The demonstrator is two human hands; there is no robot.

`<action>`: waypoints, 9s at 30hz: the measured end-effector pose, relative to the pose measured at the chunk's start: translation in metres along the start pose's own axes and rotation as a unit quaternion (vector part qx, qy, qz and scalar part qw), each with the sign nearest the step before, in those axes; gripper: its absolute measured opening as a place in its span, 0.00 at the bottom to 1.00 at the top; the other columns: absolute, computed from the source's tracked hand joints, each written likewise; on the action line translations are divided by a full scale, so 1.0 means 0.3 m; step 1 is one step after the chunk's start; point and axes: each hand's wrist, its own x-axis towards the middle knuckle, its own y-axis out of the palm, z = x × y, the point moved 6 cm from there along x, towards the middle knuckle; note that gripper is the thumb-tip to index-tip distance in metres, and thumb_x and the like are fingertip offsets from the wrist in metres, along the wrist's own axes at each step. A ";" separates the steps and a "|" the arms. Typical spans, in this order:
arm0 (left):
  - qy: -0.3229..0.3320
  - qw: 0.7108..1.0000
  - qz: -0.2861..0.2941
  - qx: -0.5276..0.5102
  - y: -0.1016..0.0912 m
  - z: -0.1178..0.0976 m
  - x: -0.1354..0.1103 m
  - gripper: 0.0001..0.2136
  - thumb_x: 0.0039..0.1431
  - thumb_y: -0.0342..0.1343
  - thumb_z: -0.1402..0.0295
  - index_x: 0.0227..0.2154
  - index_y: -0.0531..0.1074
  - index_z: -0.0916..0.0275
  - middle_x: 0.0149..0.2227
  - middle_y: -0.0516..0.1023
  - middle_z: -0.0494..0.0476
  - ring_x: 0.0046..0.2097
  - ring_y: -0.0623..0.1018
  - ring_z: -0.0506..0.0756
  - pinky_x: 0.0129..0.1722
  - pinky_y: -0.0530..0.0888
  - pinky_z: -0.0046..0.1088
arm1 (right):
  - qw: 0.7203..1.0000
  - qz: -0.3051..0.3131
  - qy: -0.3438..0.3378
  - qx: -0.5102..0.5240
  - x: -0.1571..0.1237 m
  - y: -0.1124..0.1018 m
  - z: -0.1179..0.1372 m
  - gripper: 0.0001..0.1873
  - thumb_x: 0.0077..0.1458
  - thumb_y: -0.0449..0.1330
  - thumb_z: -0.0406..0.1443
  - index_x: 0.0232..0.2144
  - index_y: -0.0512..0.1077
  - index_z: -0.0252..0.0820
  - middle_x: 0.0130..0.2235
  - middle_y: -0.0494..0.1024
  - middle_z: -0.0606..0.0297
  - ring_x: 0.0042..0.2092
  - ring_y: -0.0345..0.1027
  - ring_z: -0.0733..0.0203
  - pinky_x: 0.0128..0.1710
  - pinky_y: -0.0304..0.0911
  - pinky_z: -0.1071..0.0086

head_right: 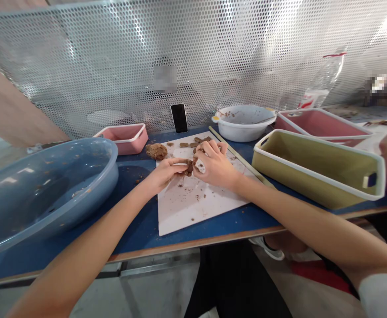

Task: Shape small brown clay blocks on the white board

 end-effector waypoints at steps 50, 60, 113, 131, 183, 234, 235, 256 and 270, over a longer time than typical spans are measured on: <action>0.019 0.998 0.013 0.063 -0.025 0.000 0.008 0.11 0.58 0.75 0.69 0.44 0.89 0.64 0.39 0.90 0.63 0.39 0.84 0.55 0.40 0.73 0.31 | 0.974 0.071 0.090 0.194 -0.002 0.059 -0.114 0.12 0.72 0.65 0.47 0.41 0.85 0.49 0.52 0.83 0.54 0.58 0.78 0.40 0.61 0.73 0.39; 0.100 0.977 -0.024 0.187 -0.034 -0.052 0.008 0.12 0.64 0.70 0.73 0.50 0.88 0.62 0.46 0.91 0.63 0.46 0.87 0.59 0.49 0.81 0.36 | 0.970 0.052 0.104 0.214 0.000 0.055 -0.139 0.20 0.78 0.58 0.50 0.45 0.85 0.48 0.50 0.81 0.52 0.57 0.77 0.40 0.63 0.71 0.40; 0.338 0.736 0.018 0.587 -0.063 -0.094 -0.021 0.18 0.71 0.67 0.71 0.61 0.83 0.57 0.53 0.83 0.63 0.56 0.83 0.63 0.65 0.81 0.51 | 0.976 0.116 0.123 0.137 -0.025 0.077 -0.157 0.14 0.74 0.60 0.44 0.48 0.85 0.51 0.53 0.80 0.52 0.60 0.72 0.37 0.62 0.66 0.40; 0.240 0.819 -0.049 0.519 -0.096 -0.102 -0.002 0.17 0.67 0.69 0.73 0.57 0.85 0.57 0.50 0.91 0.59 0.62 0.84 0.67 0.69 0.76 0.51 | 0.973 0.178 0.112 0.091 -0.050 0.151 -0.103 0.10 0.70 0.67 0.45 0.45 0.88 0.53 0.58 0.79 0.54 0.63 0.68 0.35 0.60 0.60 0.41; 0.205 0.802 0.132 0.545 0.072 -0.078 -0.018 0.07 0.64 0.65 0.69 0.38 0.89 0.54 0.43 0.91 0.57 0.45 0.88 0.62 0.51 0.84 0.42 | 0.974 0.154 0.133 0.099 -0.031 0.086 -0.141 0.14 0.73 0.60 0.45 0.49 0.84 0.51 0.57 0.80 0.51 0.61 0.69 0.36 0.57 0.62 0.43; 0.331 0.691 0.074 0.638 0.053 -0.080 -0.076 0.26 0.64 0.51 0.85 0.47 0.90 0.54 0.55 0.75 0.64 0.63 0.69 0.69 0.66 0.71 0.63 | 0.968 0.141 -0.140 0.151 -0.059 0.018 -0.097 0.14 0.75 0.64 0.43 0.40 0.90 0.55 0.55 0.78 0.55 0.60 0.65 0.42 0.60 0.58 0.43; 0.331 0.692 0.077 0.638 0.053 -0.078 -0.075 0.26 0.64 0.51 0.85 0.47 0.90 0.54 0.55 0.75 0.64 0.63 0.69 0.69 0.67 0.71 0.63 | 0.968 0.142 -0.139 0.153 -0.060 0.019 -0.096 0.14 0.75 0.64 0.42 0.39 0.90 0.55 0.55 0.78 0.55 0.60 0.65 0.42 0.60 0.57 0.44; 0.336 0.701 0.094 0.622 0.054 -0.063 -0.065 0.26 0.64 0.52 0.85 0.45 0.92 0.52 0.55 0.77 0.64 0.59 0.69 0.67 0.67 0.70 0.62 | 0.971 0.146 -0.128 0.139 -0.066 0.033 -0.099 0.15 0.76 0.64 0.41 0.39 0.90 0.56 0.56 0.78 0.57 0.60 0.65 0.43 0.60 0.55 0.46; 0.346 0.706 0.065 0.615 0.039 -0.077 -0.065 0.23 0.65 0.53 0.83 0.43 0.91 0.53 0.53 0.77 0.64 0.60 0.70 0.66 0.67 0.73 0.60 | 0.969 0.147 -0.121 0.159 -0.056 0.008 -0.101 0.12 0.73 0.66 0.40 0.39 0.89 0.52 0.55 0.78 0.54 0.60 0.65 0.42 0.63 0.56 0.44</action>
